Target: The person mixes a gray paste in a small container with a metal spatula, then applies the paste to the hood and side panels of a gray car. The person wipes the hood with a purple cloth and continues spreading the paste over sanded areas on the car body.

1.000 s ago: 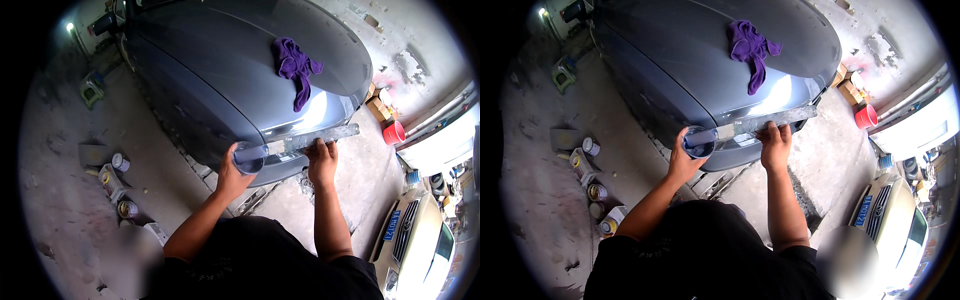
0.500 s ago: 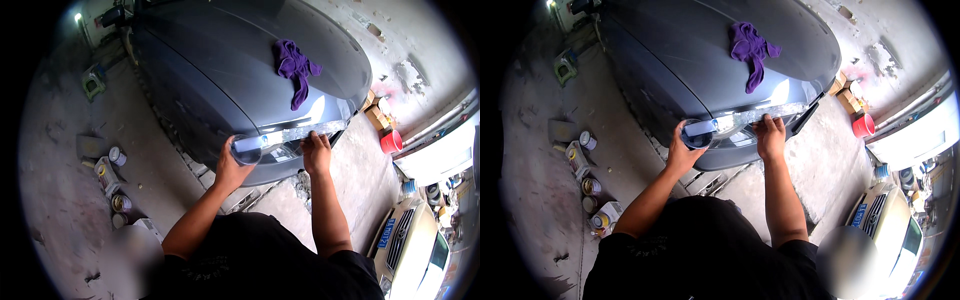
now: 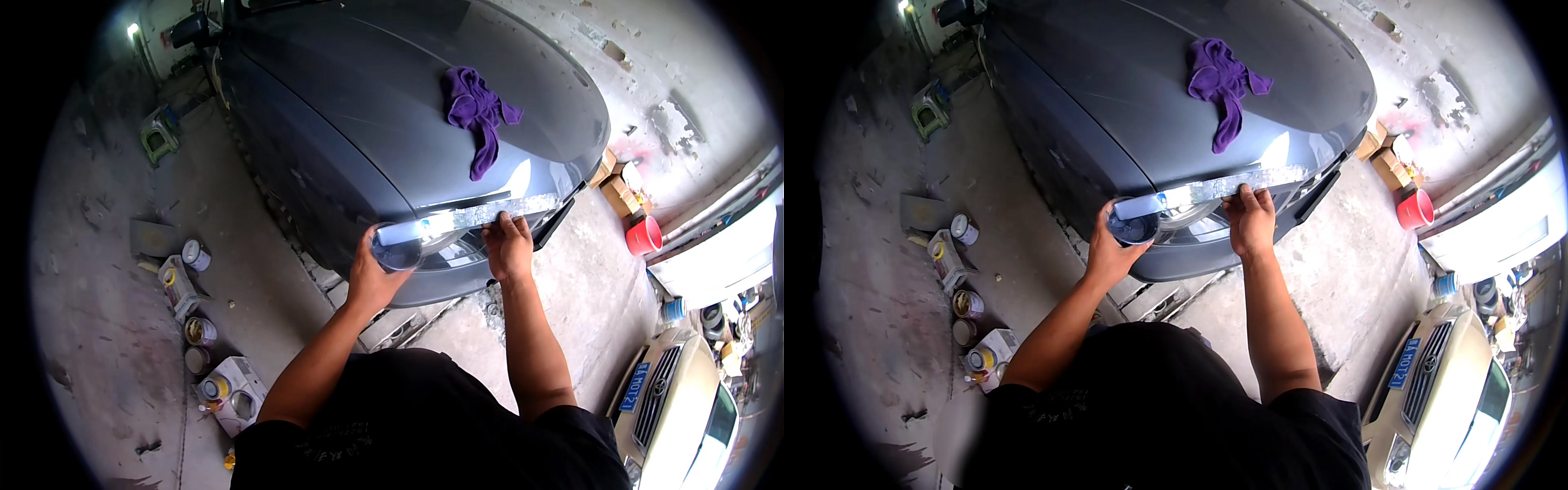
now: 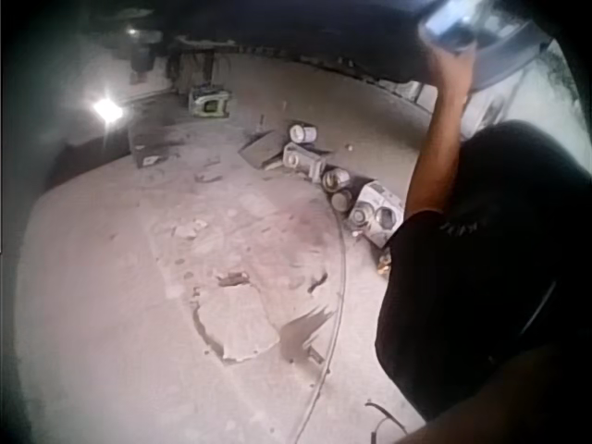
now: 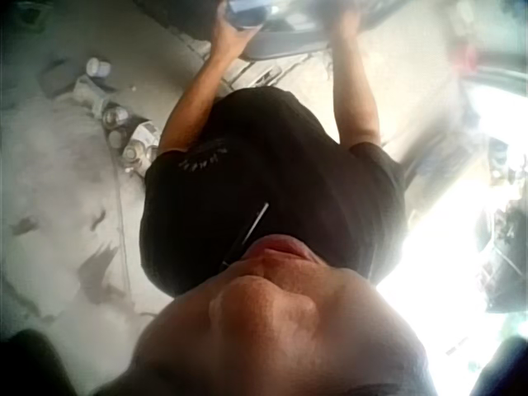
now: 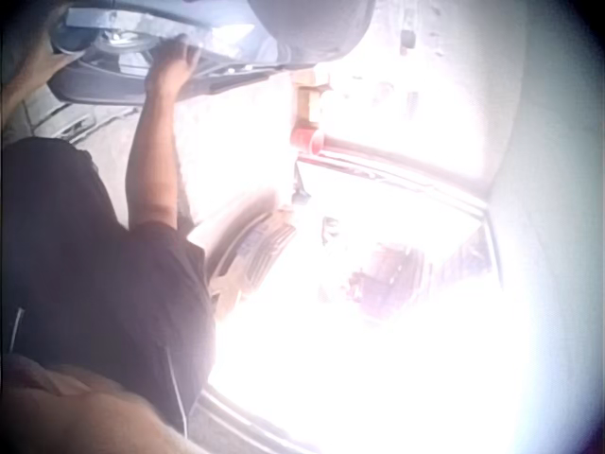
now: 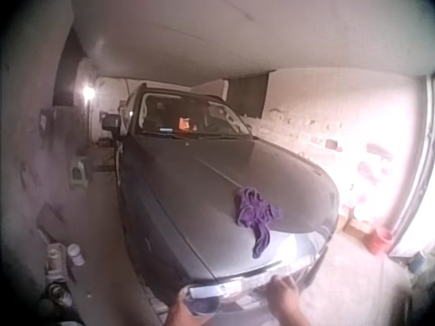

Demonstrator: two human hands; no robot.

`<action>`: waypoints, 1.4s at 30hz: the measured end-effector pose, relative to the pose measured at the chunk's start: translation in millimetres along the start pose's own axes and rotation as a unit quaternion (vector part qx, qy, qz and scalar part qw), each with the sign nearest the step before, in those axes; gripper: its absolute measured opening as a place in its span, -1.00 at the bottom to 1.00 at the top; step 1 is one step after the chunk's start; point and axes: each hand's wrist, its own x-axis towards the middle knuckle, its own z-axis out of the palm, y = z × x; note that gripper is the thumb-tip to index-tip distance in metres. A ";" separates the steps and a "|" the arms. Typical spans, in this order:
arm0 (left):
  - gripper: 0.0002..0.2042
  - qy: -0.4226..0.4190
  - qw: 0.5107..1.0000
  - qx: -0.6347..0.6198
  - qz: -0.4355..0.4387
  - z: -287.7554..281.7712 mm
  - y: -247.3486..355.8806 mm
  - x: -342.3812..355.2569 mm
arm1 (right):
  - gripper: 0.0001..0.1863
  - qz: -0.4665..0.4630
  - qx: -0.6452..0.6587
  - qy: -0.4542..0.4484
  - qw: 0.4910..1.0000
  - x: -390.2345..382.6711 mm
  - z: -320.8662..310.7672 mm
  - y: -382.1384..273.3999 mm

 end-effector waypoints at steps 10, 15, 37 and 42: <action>-0.16 -0.007 1.000 0.010 0.001 -4.4 2.6 5.1 | -0.94 -0.012 -0.009 0.002 1.000 -1.2 3.9 0.2; -0.15 -0.010 1.000 -0.005 0.029 -8.8 -8.9 7.6 | -0.89 -0.051 -0.048 0.010 0.997 -17.6 17.6 -9.4; -0.07 -0.125 0.975 -0.006 0.186 -80.7 -59.7 47.1 | -0.84 -0.112 -0.202 0.173 0.957 -116.6 126.2 34.5; -0.07 -0.131 0.978 -0.019 0.159 -91.9 -62.1 62.5 | -0.91 -0.104 -0.112 0.248 0.957 -126.3 132.6 40.4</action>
